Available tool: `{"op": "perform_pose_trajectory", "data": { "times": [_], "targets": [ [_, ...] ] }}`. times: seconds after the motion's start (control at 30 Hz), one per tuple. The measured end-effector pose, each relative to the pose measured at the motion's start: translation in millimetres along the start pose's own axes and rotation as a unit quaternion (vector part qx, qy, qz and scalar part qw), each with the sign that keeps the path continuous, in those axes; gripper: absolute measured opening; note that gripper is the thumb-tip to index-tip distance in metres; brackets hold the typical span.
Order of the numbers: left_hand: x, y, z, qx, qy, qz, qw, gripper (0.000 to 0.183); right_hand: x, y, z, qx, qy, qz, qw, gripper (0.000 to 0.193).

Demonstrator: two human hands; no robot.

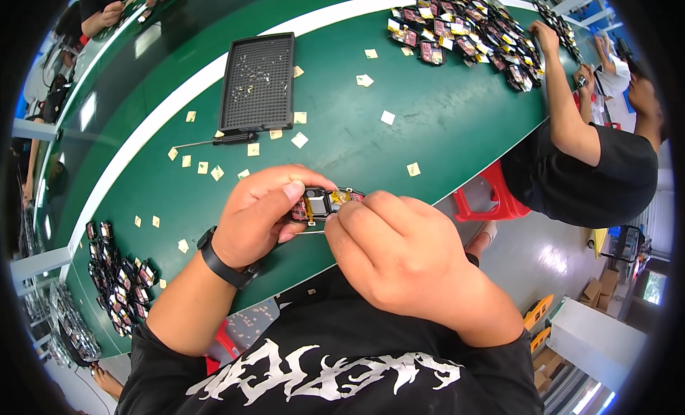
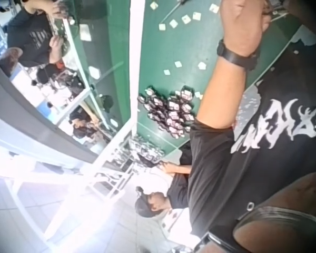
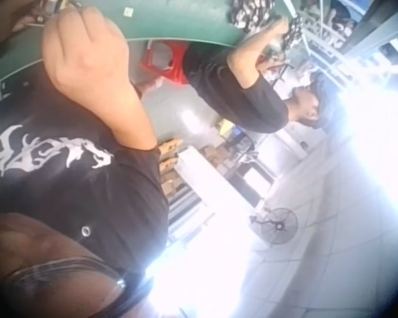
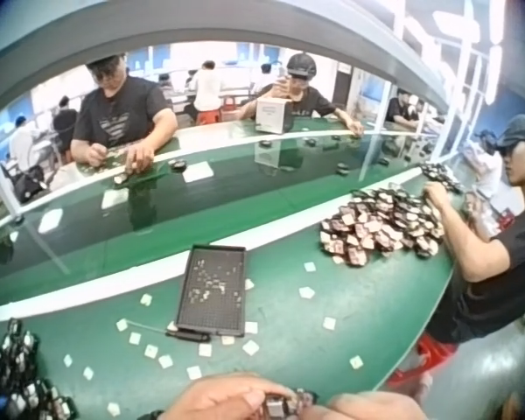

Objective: Assemble small electronic display components with ribbons and stickers at a factory workbench.

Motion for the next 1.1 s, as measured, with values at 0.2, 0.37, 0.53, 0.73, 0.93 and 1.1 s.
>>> {"op": "perform_pose_trajectory", "data": {
  "times": [0.2,0.37,0.53,0.73,0.93,1.1],
  "targets": [
    [0.7,-1.5,-2.3,0.018,0.014,-0.022,0.999,0.036,-2.9,-0.7,-2.1,0.018,-0.001,-0.003,1.000,0.030],
    [1.3,0.3,-2.7,0.022,0.002,-0.019,1.000,0.036,-3.9,-1.8,-1.7,0.023,0.005,-0.012,1.000,0.030],
    [2.4,0.2,-3.5,0.023,0.021,-0.024,0.999,0.031,-7.2,-2.1,-4.5,-0.022,0.023,-0.013,0.999,0.025],
    [5.0,0.3,-4.4,0.064,0.019,-0.034,0.997,0.036,-13.8,-5.9,-4.2,-0.018,0.029,-0.034,0.999,0.027],
    [5.0,1.0,1.5,0.007,-0.012,-0.026,1.000,0.036,-15.6,-13.5,3.8,-0.007,0.029,-0.062,0.998,0.026],
    [4.2,6.0,-1.2,0.017,-0.016,-0.005,1.000,0.034,-33.3,-32.5,12.2,0.055,-0.004,-0.169,0.984,0.023]
  ]
}}
Point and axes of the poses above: each hand's wrist, its own x-axis towards the middle knuckle, its own z-axis out of the back of the hand, y = z × x, the point moved 10 cm from there along x, towards the middle knuckle, and after that the axes turned 11 degrees about z, right-handed, at the moved point
